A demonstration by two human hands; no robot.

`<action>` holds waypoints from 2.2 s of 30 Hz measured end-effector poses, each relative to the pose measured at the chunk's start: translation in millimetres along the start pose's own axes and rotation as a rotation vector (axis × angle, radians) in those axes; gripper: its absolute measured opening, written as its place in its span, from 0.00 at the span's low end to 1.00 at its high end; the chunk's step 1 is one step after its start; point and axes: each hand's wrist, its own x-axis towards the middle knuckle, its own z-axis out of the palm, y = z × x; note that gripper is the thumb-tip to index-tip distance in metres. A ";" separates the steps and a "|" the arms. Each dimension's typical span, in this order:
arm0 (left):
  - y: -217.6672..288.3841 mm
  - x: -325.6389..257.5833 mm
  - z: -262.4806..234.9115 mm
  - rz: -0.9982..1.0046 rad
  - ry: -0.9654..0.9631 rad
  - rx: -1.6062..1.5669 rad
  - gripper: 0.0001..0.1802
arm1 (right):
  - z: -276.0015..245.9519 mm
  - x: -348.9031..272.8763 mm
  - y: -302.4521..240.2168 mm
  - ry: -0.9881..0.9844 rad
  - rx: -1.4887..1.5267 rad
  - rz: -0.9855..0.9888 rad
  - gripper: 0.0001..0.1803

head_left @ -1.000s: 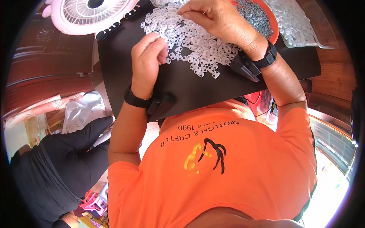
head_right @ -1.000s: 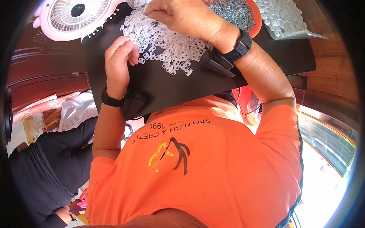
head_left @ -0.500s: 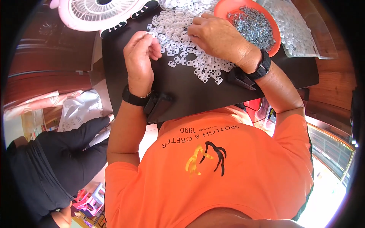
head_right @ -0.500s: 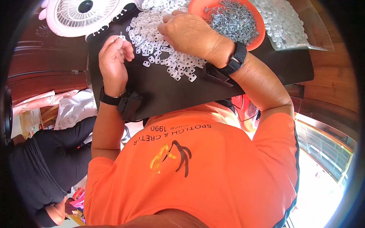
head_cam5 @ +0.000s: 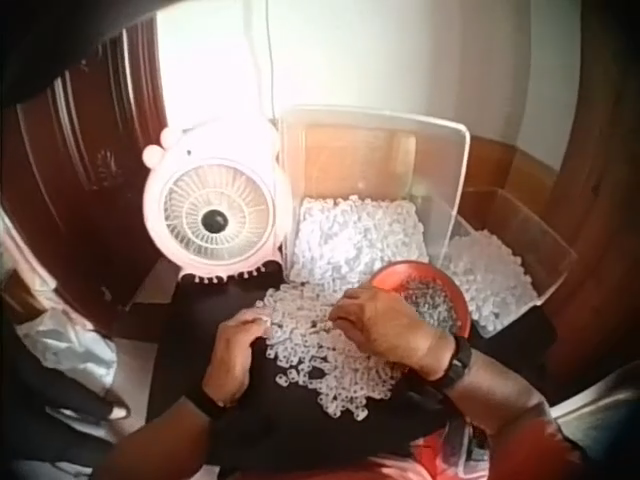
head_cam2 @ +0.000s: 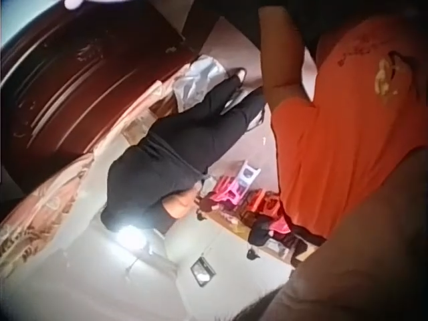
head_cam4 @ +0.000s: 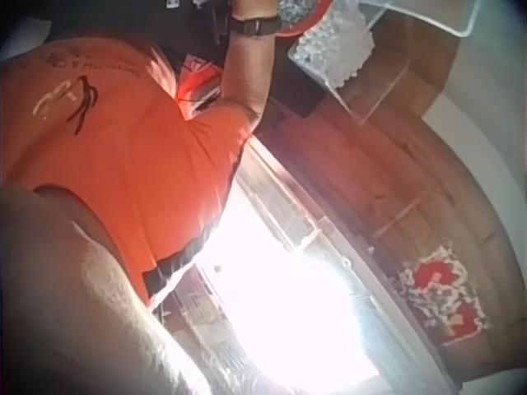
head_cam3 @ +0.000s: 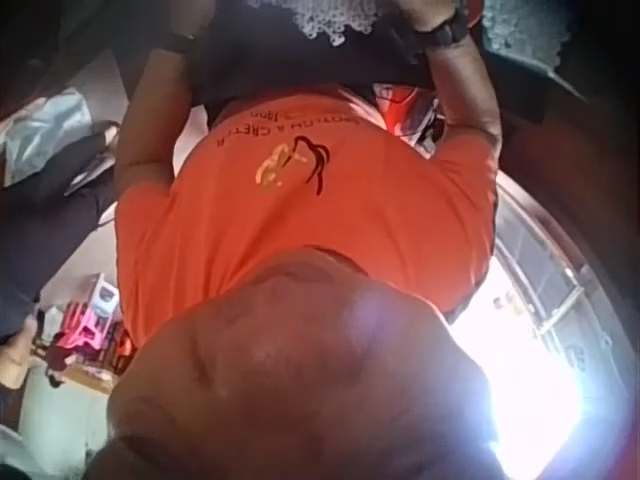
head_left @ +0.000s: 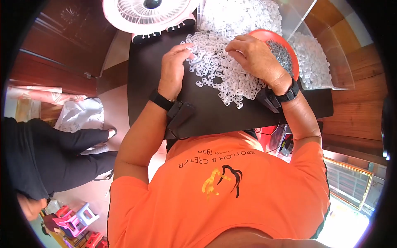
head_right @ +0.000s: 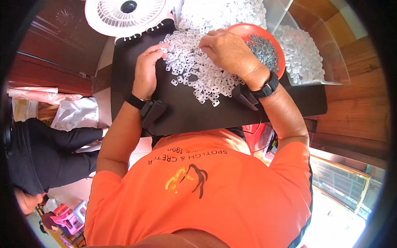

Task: Manually assembling small white plastic components with tiny metal rings at a workstation.

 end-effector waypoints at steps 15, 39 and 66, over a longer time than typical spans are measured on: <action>10.0 4.3 -2.2 -0.221 0.192 -0.263 0.07 | 47.1 39.9 -26.7 -0.200 0.006 -0.094 0.14; 19.7 -18.2 17.4 -0.244 -0.154 -0.428 0.10 | 38.6 7.9 -16.2 0.069 0.892 0.344 0.06; 24.1 -25.1 21.0 -0.168 -0.189 -0.065 0.13 | 37.0 -4.5 -9.8 -0.048 1.461 0.560 0.14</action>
